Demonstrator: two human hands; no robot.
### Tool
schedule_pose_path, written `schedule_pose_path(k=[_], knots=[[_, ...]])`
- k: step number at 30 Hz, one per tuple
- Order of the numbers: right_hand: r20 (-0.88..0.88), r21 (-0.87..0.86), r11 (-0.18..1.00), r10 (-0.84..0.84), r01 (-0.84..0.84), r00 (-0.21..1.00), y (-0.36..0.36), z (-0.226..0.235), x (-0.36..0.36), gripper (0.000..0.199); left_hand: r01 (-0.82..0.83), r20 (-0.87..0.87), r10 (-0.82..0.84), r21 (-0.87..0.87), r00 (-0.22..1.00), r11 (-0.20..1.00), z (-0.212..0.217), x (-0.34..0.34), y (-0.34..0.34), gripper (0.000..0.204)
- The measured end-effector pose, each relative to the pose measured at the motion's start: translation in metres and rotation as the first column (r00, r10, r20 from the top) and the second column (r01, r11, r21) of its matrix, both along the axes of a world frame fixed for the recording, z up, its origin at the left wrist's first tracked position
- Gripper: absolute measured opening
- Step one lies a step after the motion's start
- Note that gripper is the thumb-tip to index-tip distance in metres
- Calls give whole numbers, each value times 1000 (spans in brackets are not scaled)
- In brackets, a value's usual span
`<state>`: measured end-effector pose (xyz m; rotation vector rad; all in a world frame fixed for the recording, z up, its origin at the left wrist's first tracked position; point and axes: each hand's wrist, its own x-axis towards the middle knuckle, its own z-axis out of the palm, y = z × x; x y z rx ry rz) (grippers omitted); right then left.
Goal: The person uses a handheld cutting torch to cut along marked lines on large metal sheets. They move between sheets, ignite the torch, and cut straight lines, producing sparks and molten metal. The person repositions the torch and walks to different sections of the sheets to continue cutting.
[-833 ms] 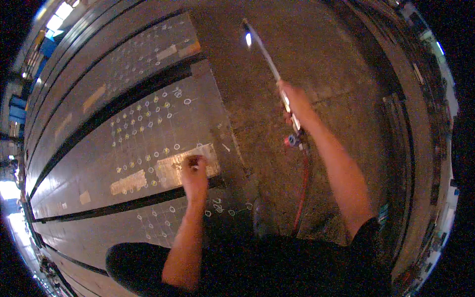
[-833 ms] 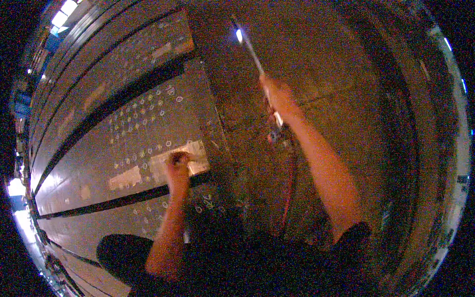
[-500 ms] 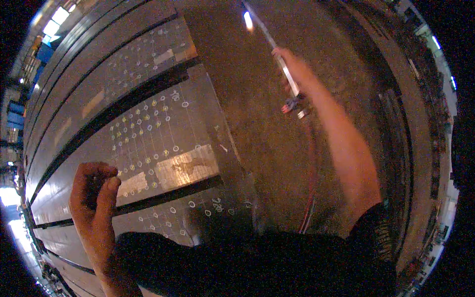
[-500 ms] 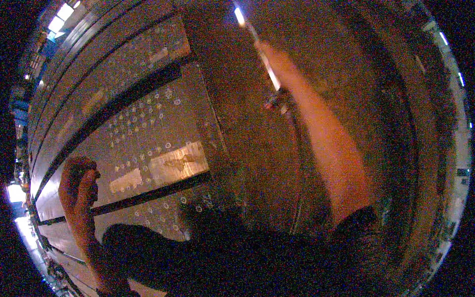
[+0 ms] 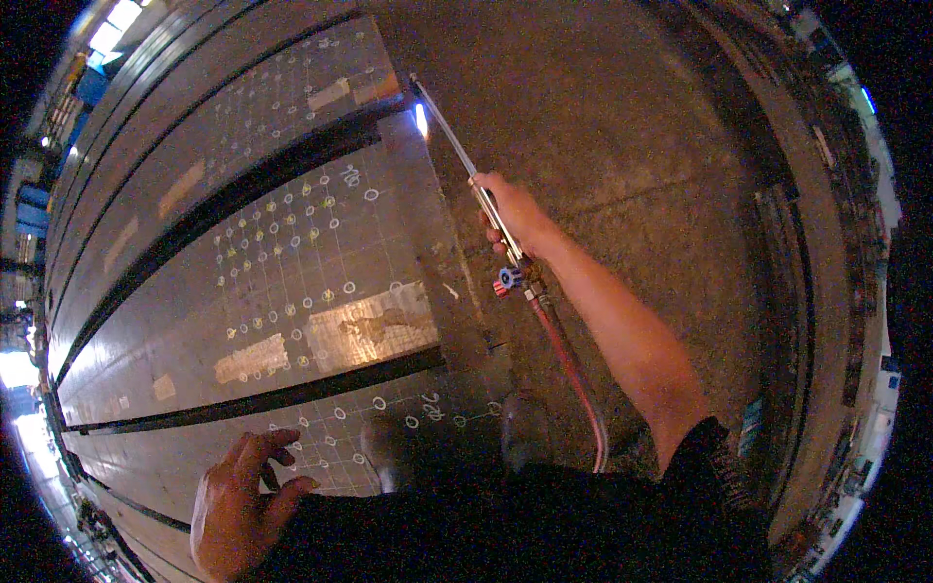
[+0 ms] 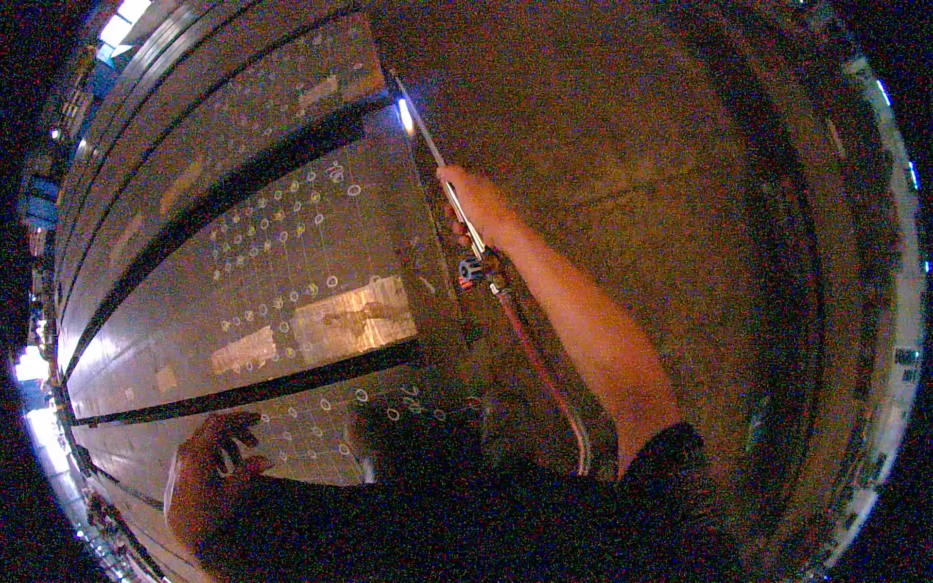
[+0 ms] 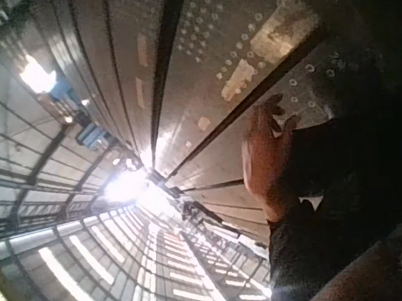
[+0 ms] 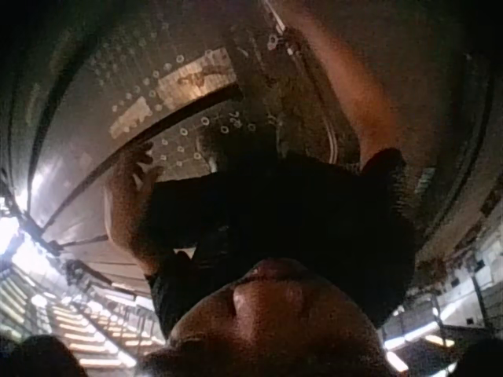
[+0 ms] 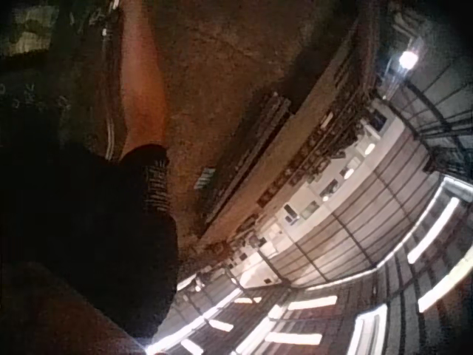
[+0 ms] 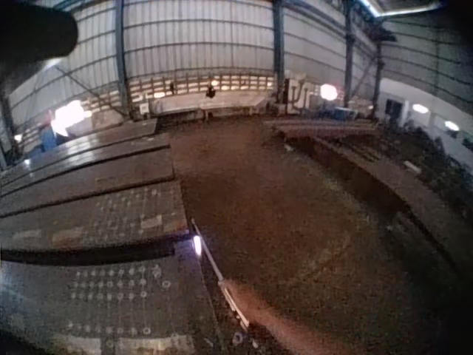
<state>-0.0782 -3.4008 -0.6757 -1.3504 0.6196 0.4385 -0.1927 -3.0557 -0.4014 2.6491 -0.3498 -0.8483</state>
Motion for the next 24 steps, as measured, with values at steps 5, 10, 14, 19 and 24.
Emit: schedule_pose_path(k=[5, 10, 14, 19, 24], knots=[[8, 13, 1000, 25, -25, 1000, 2, -11, -1, 44, 47, -13, -47, 19, 999, 999, -8, 4, 1, 44], [-16, 18, 1000, 10, -9, 1000, 7, -14, -12, 44, 5, 33, -6, 44, 999, 999, -20, -2, 3, 48], [-30, 53, 999, -2, 4, 1000, 8, -14, -15, 44, -7, 3, 7, 74, 1000, 997, -23, 0, 5, 48], [-48, 77, 997, -16, 19, 999, 11, -12, -23, 43, -22, -43, 24, 58, 999, 998, -20, 2, 6, 47], [-32, 78, 997, -2, 5, 999, 14, -13, -23, 42, 5, -2, -5, 58, 1000, 998, -21, -2, 5, 47]])
